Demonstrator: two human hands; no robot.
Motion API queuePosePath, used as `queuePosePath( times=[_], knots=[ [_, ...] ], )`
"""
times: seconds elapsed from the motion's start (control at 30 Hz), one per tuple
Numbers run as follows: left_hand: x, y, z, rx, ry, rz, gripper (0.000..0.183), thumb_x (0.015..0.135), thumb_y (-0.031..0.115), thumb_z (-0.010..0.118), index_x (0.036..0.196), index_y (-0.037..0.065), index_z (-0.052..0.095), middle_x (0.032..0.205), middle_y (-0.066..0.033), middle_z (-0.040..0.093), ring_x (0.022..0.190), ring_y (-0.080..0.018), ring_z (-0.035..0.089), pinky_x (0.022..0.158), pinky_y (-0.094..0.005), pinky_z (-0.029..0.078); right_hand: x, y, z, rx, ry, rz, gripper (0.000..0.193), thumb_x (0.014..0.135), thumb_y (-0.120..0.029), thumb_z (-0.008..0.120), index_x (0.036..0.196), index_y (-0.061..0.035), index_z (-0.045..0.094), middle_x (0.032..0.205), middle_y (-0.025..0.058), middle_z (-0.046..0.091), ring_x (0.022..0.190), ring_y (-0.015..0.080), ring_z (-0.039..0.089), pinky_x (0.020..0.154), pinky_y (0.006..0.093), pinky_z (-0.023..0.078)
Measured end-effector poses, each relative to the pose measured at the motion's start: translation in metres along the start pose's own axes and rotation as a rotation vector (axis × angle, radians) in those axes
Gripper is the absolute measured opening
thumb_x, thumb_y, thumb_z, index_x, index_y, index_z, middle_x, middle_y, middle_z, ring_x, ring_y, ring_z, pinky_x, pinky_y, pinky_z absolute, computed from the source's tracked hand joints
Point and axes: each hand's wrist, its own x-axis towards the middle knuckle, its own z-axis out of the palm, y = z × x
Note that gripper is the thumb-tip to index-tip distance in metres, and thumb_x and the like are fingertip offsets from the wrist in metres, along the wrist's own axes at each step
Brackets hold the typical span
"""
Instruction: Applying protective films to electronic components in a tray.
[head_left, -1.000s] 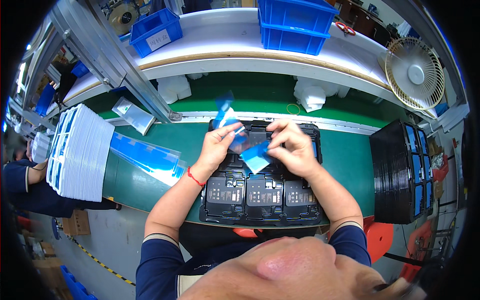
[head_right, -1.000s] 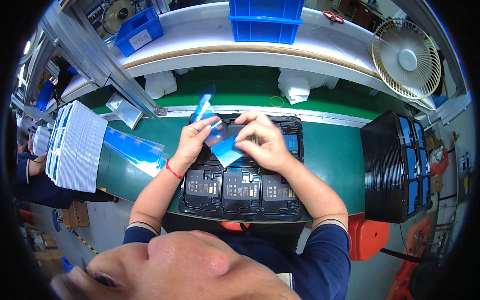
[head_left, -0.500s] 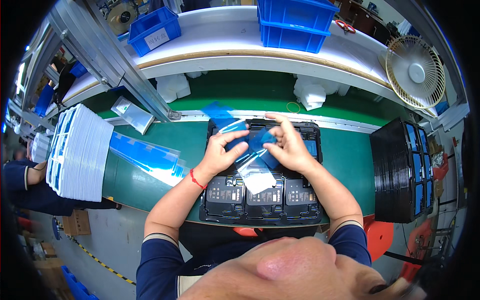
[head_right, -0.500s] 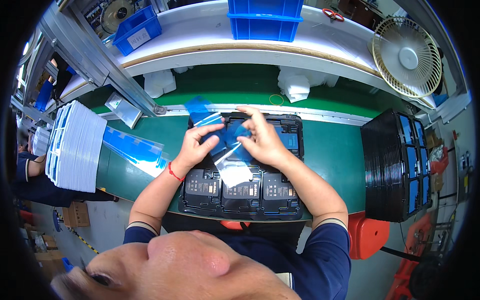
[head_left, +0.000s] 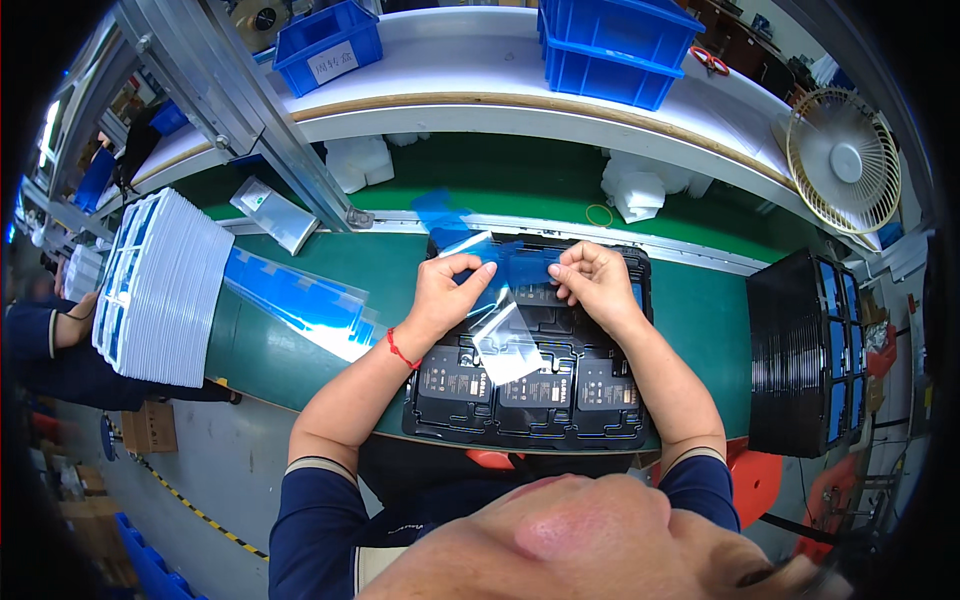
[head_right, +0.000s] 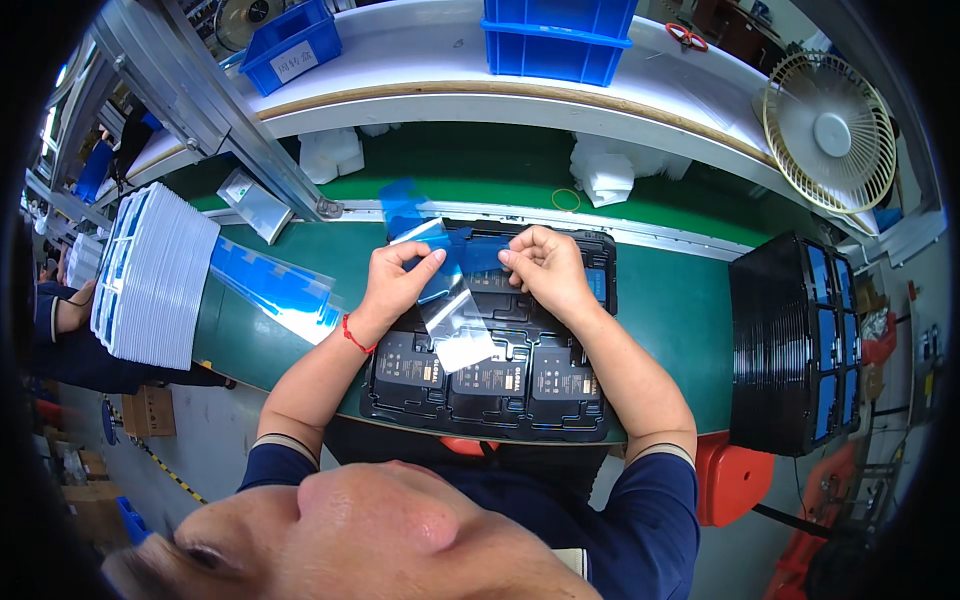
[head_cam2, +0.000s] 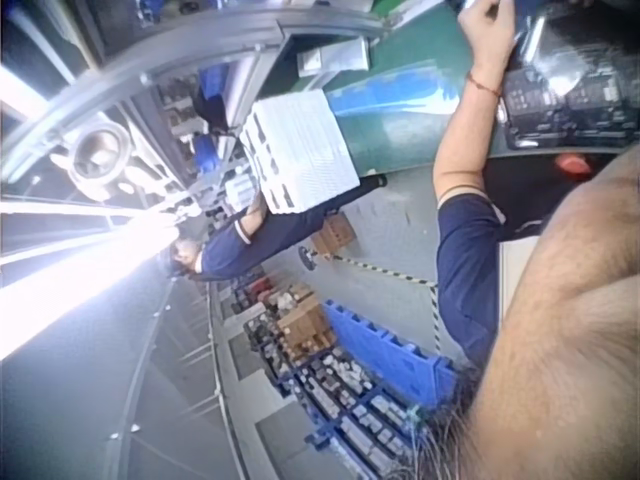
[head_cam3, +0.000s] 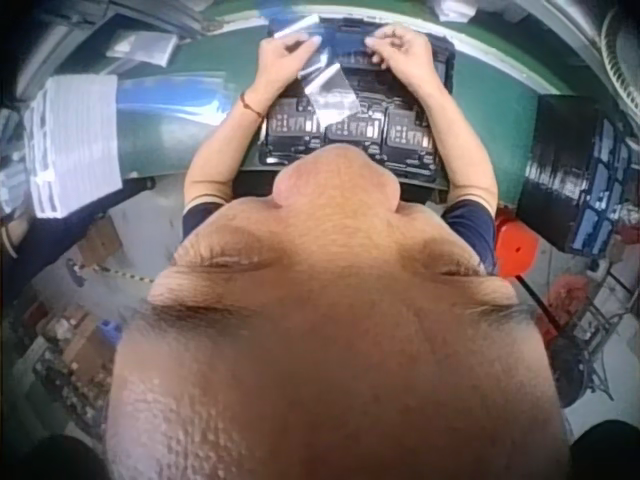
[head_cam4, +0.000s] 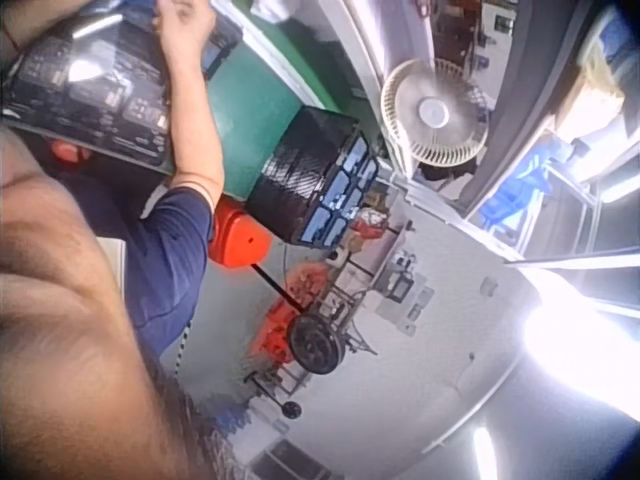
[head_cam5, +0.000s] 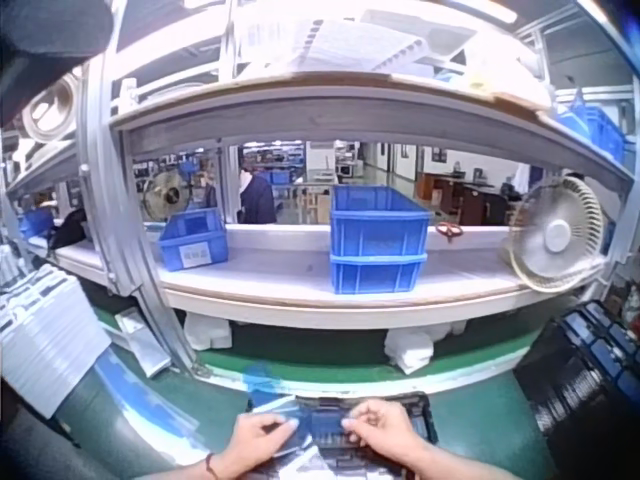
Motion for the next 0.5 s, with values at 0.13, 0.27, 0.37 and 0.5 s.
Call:
queuePosePath(
  times=[0.13, 0.27, 0.37, 0.5],
  knots=[
    [0.002, 0.007, -0.001, 0.033, -0.034, -0.008, 0.015, 0.079, 0.012, 0.068, 0.075, -0.002, 0.067, 0.065, -0.0069, 0.065, 0.063, -0.0089, 0.059, 0.058, -0.0263, 0.046, 0.0, 0.0, -0.003, 0.036, 0.006, 0.027, 0.009, 0.083, -0.009, 0.066, 0.082, -0.0036, 0.059, 0.069, 0.0031, 0.063, 0.054, 0.0061, 0.055, 0.046, 0.018, 0.043],
    [0.01, -0.005, -0.002, -0.051, 0.054, 0.126, 0.013, 0.079, -0.001, 0.059, 0.089, -0.002, 0.066, 0.085, -0.0076, 0.067, 0.075, -0.0097, 0.061, 0.066, -0.0247, 0.048, 0.002, -0.013, -0.02, 0.053, 0.127, -0.016, 0.01, 0.082, -0.01, 0.067, 0.08, -0.0046, 0.06, 0.067, 0.0025, 0.062, 0.051, 0.0053, 0.052, 0.045, 0.0179, 0.041],
    [0.014, -0.005, -0.008, -0.388, -0.035, -0.217, 0.029, 0.078, -0.009, 0.049, 0.104, 0.0, 0.056, 0.091, -0.0092, 0.063, 0.08, -0.012, 0.062, 0.069, -0.0224, 0.05, -0.002, -0.014, -0.035, 0.043, 0.191, 0.09, 0.011, 0.082, -0.011, 0.068, 0.079, -0.0054, 0.059, 0.064, 0.0023, 0.06, 0.048, 0.0043, 0.05, 0.041, 0.0169, 0.038],
    [0.016, 0.007, -0.008, -0.507, -0.081, -0.371, 0.036, 0.074, -0.01, 0.044, 0.108, -0.001, 0.053, 0.089, -0.0124, 0.063, 0.071, -0.0176, 0.064, 0.065, -0.0268, 0.053, -0.007, -0.004, -0.031, -0.027, 0.198, 0.145, 0.011, 0.081, -0.009, 0.067, 0.079, -0.0022, 0.059, 0.063, 0.0036, 0.06, 0.047, 0.0043, 0.049, 0.038, 0.0172, 0.037]
  ],
)
